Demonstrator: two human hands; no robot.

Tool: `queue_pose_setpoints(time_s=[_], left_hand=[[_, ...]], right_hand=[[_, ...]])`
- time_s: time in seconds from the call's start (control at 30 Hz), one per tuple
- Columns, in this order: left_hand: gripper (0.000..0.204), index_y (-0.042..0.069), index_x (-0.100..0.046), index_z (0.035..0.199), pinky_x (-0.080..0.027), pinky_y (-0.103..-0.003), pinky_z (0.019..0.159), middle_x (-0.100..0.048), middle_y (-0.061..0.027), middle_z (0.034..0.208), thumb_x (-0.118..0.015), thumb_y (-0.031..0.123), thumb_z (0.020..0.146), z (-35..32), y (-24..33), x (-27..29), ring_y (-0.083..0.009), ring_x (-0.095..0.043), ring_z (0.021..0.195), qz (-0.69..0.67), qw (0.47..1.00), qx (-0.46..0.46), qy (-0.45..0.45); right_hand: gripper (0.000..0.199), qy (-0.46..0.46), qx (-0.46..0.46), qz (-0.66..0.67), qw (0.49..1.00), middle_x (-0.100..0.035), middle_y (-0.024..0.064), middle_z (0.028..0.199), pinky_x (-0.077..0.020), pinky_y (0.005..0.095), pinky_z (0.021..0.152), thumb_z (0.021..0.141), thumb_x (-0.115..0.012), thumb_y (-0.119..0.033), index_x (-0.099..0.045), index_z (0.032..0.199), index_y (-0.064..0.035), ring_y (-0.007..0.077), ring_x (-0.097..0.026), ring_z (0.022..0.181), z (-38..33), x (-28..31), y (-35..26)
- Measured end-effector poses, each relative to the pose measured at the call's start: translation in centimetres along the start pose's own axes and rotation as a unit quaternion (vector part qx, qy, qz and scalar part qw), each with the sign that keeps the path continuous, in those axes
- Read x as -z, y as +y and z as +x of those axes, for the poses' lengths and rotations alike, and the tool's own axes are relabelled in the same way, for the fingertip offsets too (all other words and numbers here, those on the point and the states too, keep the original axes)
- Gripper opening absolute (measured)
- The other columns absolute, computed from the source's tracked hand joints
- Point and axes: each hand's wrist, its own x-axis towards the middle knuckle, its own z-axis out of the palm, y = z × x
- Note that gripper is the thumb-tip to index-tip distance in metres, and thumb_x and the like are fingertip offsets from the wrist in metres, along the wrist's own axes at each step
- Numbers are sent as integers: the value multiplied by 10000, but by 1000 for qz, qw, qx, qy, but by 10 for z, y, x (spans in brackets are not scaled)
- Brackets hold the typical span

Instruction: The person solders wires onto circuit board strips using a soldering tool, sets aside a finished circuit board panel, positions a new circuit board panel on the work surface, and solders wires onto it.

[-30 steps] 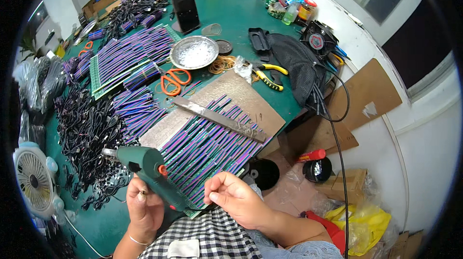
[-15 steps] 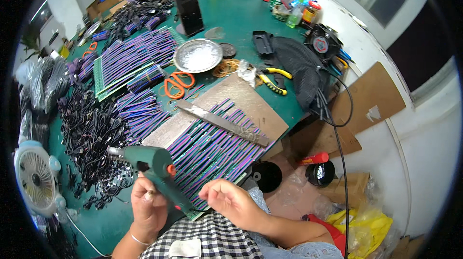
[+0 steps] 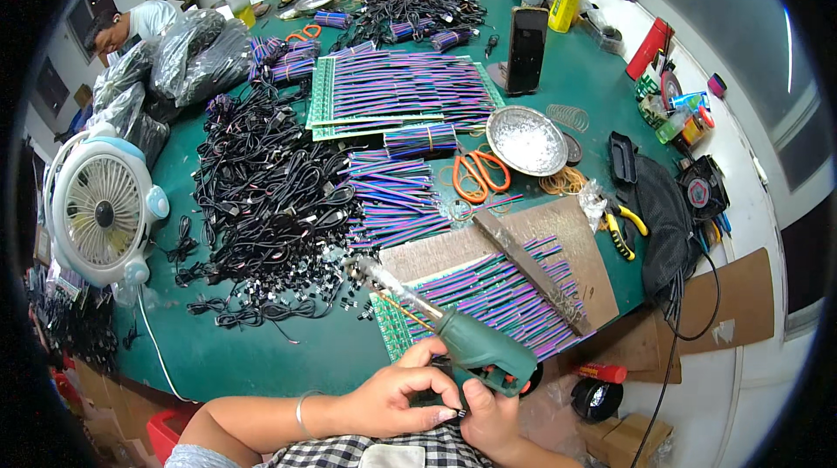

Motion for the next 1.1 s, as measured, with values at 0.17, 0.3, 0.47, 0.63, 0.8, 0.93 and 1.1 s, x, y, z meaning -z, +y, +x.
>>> queue_pose_setpoints(time_s=[0.17,0.3,0.47,0.63,0.8,0.93,1.1], left_hand=[[142,71,-628,947,-325,-372,1021,-401,-195,1349,-680,96,818,-2,-6,6,-309,-412,1245,-20,1000,-1,5],[149,81,-633,936,-356,-381,1000,-384,-203,1406,-691,92,800,-7,6,14,-322,-472,1218,14,999,-26,-15],[101,110,-640,833,-430,-356,812,-656,-37,973,-703,127,755,-17,24,50,-219,-593,940,198,976,-22,85],[85,154,-638,745,-312,-362,775,-600,37,764,-709,154,697,-16,16,86,-174,-514,783,466,849,10,249],[95,172,-634,735,-270,-387,760,-564,58,736,-717,165,690,-5,3,90,-171,-494,792,543,806,16,233],[132,158,-633,739,-269,-382,762,-582,43,752,-732,140,653,-5,-3,89,-174,-498,781,556,796,-12,240],[140,161,-628,724,-266,-384,756,-576,49,740,-734,136,637,-4,-7,90,-165,-496,769,565,787,-21,246]], right_hand=[[517,21,-39,-51,998,-500,146,1244,-410,407,984,863,-548,-258,-411,1291,-2,254,-510,1130,0,5,8],[605,-25,-29,-18,999,-477,212,1304,-384,438,1019,859,-591,-318,-379,1335,-10,305,-484,1192,6,2,2],[692,-45,31,-36,998,-513,211,1235,-487,421,885,877,-541,-500,-371,1318,5,276,-605,968,-1,20,-10],[655,32,77,-32,996,-633,151,865,-530,350,598,860,-621,-407,-353,1261,38,235,-623,679,0,22,-30],[578,-43,-26,-233,971,-575,110,1095,-485,381,748,845,-651,-276,-391,1294,-22,231,-597,814,-27,49,-17],[234,-81,-16,-333,939,-623,70,905,-473,289,752,873,-602,-80,-569,1090,2,175,-590,812,-28,33,-25],[88,-105,-6,-375,921,-628,71,877,-472,302,742,876,-594,-79,-599,937,-15,175,-597,821,-20,16,-35]])
